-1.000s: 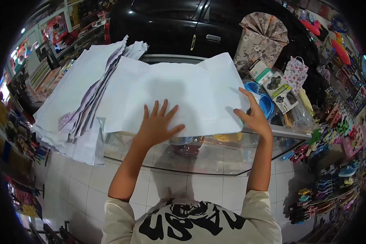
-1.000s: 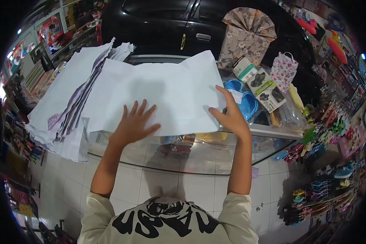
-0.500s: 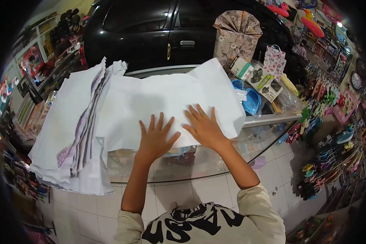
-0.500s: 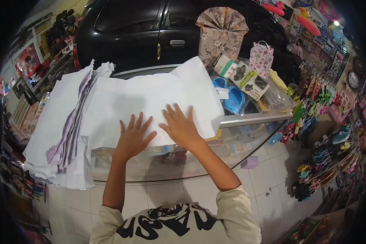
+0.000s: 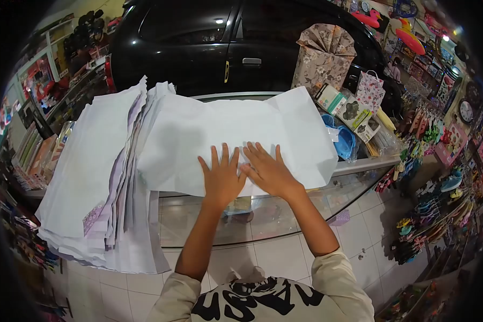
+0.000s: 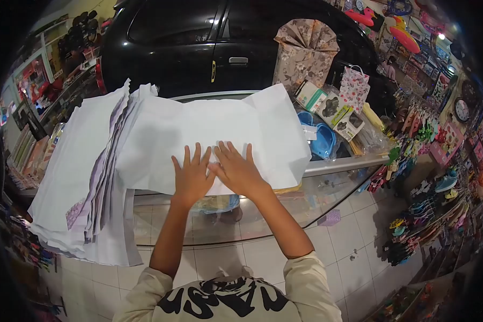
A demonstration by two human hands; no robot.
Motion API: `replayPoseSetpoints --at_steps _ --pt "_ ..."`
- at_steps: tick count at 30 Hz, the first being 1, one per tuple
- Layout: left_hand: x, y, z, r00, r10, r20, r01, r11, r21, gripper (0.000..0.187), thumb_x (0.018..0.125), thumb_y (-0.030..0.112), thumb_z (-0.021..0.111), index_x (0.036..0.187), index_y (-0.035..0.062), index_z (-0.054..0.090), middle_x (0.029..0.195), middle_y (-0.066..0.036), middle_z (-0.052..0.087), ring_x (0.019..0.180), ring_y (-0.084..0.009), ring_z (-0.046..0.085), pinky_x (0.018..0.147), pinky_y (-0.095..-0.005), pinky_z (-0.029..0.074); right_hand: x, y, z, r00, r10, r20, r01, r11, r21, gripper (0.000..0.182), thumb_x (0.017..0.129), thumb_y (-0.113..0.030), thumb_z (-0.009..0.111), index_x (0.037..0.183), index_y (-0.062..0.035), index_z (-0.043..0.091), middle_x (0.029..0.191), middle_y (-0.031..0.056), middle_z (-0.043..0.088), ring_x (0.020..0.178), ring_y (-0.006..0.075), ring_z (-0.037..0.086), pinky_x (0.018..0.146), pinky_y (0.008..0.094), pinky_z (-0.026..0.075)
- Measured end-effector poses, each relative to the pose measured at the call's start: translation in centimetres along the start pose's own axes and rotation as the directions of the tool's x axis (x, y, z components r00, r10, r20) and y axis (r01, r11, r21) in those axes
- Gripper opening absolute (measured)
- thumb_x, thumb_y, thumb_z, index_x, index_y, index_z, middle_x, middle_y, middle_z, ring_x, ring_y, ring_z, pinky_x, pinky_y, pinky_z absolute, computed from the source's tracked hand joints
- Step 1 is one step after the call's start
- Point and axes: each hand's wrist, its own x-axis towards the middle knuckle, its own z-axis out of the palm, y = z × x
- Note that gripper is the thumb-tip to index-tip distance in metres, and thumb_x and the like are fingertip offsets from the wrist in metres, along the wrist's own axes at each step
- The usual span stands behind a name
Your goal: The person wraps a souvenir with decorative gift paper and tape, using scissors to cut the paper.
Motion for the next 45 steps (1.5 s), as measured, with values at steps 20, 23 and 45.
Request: replayPoseSetpoints --at_steps 20,23,45 --pt "-0.4 0.4 0.4 0.992 -0.075 -0.104 0.074 0.997 -0.016 0.057 0.094 0.043 0.039 0.137 0.0063 0.044 0.146 -0.019 0.035 0.135 -0.0441 0.027 0.103 -0.0684 0.017 0.2 0.5 1.6 0.997 -0.033 -0.076 0.033 0.999 -0.009 0.061 0.098 -0.048 0.024 0.141 -0.0060 0.037 0.148 0.0105 0.033 0.140 0.0270 0.024 0.112 0.0577 0.011" --pt "-0.4 0.3 0.6 0.991 -0.068 -0.114 0.068 0.998 -0.005 0.057 0.094 0.043 0.039 0.137 0.0065 0.044 0.145 -0.019 0.036 0.135 -0.0441 0.028 0.103 -0.0681 0.017 0.2 0.5 1.6 0.997 -0.036 -0.075 0.036 0.999 -0.002 0.061 0.098 -0.047 0.024 0.140 -0.0057 0.038 0.148 0.0106 0.034 0.140 0.0276 0.024 0.112 0.0577 0.011" --pt "-0.5 0.3 0.6 0.991 -0.070 -0.116 0.069 0.998 -0.012 0.056 0.093 0.043 0.043 0.137 0.0069 0.045 0.145 -0.018 0.036 0.135 -0.0426 0.028 0.103 -0.0680 0.018 0.1 0.5 1.8 0.995 -0.011 -0.097 0.014 0.999 0.036 0.062 0.097 -0.051 0.028 0.140 -0.0080 0.040 0.148 0.0093 0.035 0.140 0.0257 0.025 0.113 0.0526 0.010"
